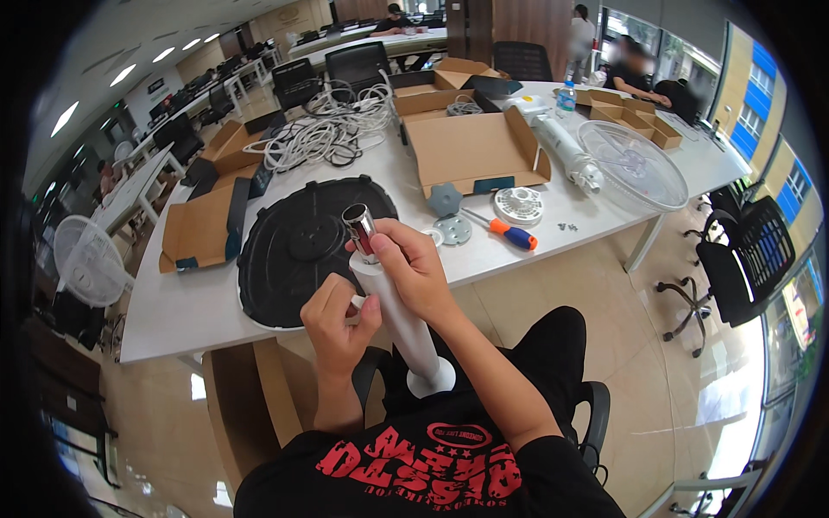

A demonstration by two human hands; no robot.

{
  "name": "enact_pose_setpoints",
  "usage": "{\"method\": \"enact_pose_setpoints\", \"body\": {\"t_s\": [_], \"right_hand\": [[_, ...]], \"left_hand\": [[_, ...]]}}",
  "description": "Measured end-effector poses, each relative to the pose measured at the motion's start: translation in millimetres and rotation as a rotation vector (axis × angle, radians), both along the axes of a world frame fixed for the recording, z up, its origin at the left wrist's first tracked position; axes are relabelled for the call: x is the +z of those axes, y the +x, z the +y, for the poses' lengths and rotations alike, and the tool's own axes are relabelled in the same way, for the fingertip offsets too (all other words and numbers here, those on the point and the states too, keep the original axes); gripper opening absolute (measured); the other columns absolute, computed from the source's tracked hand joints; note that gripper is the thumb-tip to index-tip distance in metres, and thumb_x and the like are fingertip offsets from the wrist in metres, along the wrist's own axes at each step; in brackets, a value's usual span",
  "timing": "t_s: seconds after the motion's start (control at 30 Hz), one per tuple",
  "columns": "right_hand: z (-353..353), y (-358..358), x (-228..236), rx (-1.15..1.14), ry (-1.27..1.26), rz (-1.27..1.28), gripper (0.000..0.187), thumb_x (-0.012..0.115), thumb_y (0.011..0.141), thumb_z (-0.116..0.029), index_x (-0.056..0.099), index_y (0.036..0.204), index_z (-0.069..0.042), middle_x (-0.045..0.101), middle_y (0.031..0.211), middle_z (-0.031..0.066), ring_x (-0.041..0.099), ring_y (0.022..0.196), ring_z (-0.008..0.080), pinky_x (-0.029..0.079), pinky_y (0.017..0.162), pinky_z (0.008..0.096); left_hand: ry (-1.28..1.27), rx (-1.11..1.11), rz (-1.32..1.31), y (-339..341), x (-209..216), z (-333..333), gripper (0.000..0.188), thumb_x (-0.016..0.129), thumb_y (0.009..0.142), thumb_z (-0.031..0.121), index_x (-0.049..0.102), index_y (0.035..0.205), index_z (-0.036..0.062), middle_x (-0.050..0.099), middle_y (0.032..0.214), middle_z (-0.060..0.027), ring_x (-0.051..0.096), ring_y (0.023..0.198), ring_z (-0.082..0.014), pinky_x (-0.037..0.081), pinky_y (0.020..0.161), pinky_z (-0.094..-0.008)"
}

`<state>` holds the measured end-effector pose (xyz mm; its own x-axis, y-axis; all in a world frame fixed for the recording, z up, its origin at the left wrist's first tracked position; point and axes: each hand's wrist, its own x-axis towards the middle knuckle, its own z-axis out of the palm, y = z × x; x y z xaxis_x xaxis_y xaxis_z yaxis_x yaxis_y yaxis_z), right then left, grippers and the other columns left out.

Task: Assembling parts of a white electric standing fan, including the base, stand, and motor housing.

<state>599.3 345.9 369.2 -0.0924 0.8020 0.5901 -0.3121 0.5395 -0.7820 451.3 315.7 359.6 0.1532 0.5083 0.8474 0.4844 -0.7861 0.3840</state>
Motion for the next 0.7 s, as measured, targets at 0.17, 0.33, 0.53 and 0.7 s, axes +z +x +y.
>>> {"method": "enact_pose_setpoints", "body": {"t_s": [0.17,0.33,0.53,0.7], "right_hand": [[-4.2,-24.7,0.6,0.125,0.01,-0.063,0.04,0.046,0.104,-0.031,0.062,0.117,0.004,0.068,0.101,0.0137,0.068,0.085,0.0187,0.055,0.077,0.0308],[-21.5,-61.6,5.6,0.252,-0.078,0.039,0.027,0.048,0.104,-0.02,0.065,0.104,0.001,0.069,0.095,0.0055,0.061,0.085,0.009,0.049,0.077,0.0258],[-39.6,-85.1,-0.4,0.459,-0.024,0.012,0.051,0.05,0.101,-0.045,0.062,0.118,0.002,0.067,0.103,0.0096,0.064,0.091,0.0146,0.051,0.082,0.0289],[-66.6,-119.7,-13.7,0.536,0.073,-0.122,0.065,0.067,0.088,-0.053,0.055,0.125,0.0,0.063,0.106,0.0067,0.057,0.097,0.0133,0.046,0.088,0.0297]], "left_hand": [[0.206,0.098,0.078,-29.8,2.4,-5.7,0.04,0.075,0.084,0.03,0.048,0.065,0.0061,0.044,0.061,-0.0041,0.047,0.052,-0.022,0.035,0.046,-0.0347],[0.162,0.248,0.019,-52.9,-0.7,-42.9,0.046,0.077,0.083,0.039,0.049,0.065,0.0067,0.044,0.061,-0.0038,0.048,0.052,-0.0226,0.036,0.047,-0.0354],[-0.033,0.44,-0.003,-57.8,-1.1,-94.9,0.032,0.072,0.083,0.027,0.054,0.07,0.0037,0.047,0.063,-0.0069,0.053,0.05,-0.024,0.039,0.046,-0.0352],[0.059,0.578,0.105,-89.1,4.0,-135.3,0.029,0.074,0.078,0.025,0.056,0.071,0.0034,0.049,0.065,-0.0073,0.052,0.054,-0.0261,0.039,0.048,-0.0357]]}}
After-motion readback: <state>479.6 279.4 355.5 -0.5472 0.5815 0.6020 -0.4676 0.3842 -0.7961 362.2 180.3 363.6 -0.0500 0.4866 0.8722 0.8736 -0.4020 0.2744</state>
